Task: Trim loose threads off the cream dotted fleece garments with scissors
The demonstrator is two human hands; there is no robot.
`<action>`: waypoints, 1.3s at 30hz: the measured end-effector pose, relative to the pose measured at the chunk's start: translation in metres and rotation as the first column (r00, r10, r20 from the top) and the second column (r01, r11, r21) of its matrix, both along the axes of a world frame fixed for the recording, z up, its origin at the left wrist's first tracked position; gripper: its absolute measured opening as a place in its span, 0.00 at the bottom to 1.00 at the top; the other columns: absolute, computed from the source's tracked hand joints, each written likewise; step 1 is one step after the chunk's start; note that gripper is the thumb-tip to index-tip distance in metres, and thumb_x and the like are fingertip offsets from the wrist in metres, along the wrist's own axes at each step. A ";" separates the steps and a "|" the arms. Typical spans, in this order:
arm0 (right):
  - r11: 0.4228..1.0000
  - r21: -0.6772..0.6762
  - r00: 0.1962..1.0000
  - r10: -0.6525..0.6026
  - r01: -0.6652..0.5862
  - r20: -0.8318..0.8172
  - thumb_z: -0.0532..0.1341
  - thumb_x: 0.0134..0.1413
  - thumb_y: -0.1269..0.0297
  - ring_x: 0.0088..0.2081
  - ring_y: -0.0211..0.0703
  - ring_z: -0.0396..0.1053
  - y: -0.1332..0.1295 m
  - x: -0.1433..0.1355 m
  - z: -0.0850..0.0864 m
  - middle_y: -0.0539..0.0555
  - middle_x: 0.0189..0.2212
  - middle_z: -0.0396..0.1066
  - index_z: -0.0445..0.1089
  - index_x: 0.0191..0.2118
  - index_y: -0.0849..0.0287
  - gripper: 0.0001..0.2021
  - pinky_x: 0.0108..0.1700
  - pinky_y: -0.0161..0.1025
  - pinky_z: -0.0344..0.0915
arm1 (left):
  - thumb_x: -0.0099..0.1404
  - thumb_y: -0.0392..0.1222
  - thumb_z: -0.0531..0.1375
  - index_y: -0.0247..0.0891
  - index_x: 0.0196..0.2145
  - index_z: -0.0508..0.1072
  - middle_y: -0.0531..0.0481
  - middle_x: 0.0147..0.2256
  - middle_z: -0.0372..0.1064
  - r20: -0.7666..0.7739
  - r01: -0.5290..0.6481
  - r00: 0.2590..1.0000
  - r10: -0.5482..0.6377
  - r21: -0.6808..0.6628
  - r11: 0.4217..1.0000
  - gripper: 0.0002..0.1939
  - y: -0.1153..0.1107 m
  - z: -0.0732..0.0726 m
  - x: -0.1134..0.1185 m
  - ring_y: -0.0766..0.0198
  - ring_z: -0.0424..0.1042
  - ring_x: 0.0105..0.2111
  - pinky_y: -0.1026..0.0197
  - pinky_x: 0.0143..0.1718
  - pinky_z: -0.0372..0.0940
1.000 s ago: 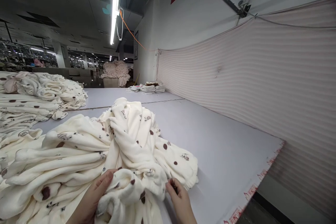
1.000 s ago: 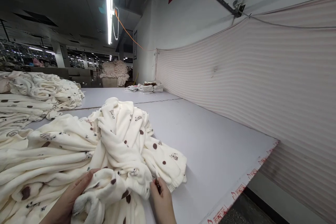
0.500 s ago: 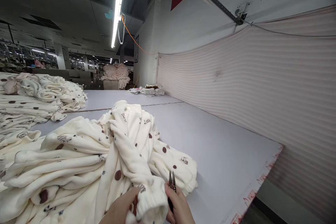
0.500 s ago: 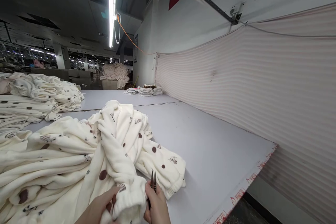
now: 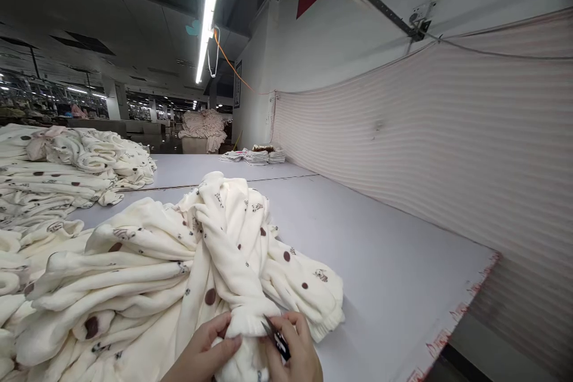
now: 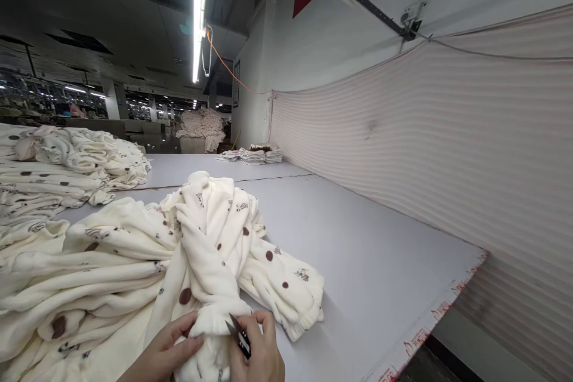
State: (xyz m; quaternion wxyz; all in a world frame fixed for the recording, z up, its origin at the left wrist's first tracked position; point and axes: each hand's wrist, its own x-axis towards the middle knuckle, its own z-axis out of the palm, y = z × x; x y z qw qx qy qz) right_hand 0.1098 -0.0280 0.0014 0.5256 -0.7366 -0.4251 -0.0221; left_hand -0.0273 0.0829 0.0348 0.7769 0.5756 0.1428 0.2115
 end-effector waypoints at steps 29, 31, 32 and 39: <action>0.953 0.234 0.672 0.300 -0.191 -0.676 0.68 0.42 0.46 0.24 0.33 0.54 0.014 0.017 0.006 0.44 0.17 0.60 0.67 0.21 0.60 0.20 0.27 0.30 0.52 | 0.57 0.48 0.63 0.35 0.43 0.75 0.52 0.20 0.70 0.106 0.099 0.993 -0.055 -0.480 0.872 0.19 0.001 -0.008 0.008 0.65 0.69 0.22 0.63 0.29 0.64; 0.986 0.148 0.876 0.137 -0.076 -0.462 0.64 0.48 0.49 0.25 0.35 0.55 0.009 0.013 0.009 0.45 0.18 0.60 0.67 0.21 0.59 0.18 0.29 0.32 0.52 | 0.56 0.48 0.65 0.37 0.44 0.74 0.50 0.25 0.74 0.068 0.086 0.996 -0.064 -0.392 0.916 0.20 0.000 -0.010 0.010 0.61 0.72 0.28 0.59 0.37 0.65; 0.990 0.126 0.921 0.102 -0.058 -0.376 0.63 0.50 0.49 0.25 0.36 0.56 0.007 0.011 0.011 0.46 0.19 0.61 0.68 0.22 0.59 0.18 0.29 0.32 0.53 | 0.53 0.47 0.67 0.38 0.45 0.73 0.49 0.29 0.76 0.051 0.062 0.998 -0.049 -0.301 0.952 0.22 -0.002 -0.011 0.010 0.58 0.73 0.32 0.56 0.41 0.65; 0.968 0.115 0.787 0.249 -0.224 -0.564 0.55 0.57 0.47 0.35 0.43 0.70 -0.007 0.015 -0.004 0.52 0.29 0.74 0.72 0.32 0.59 0.20 0.38 0.35 0.64 | 0.58 0.45 0.63 0.35 0.49 0.69 0.47 0.36 0.78 -0.180 -0.269 0.958 0.225 -0.286 0.920 0.22 0.004 0.008 -0.008 0.55 0.75 0.38 0.57 0.41 0.66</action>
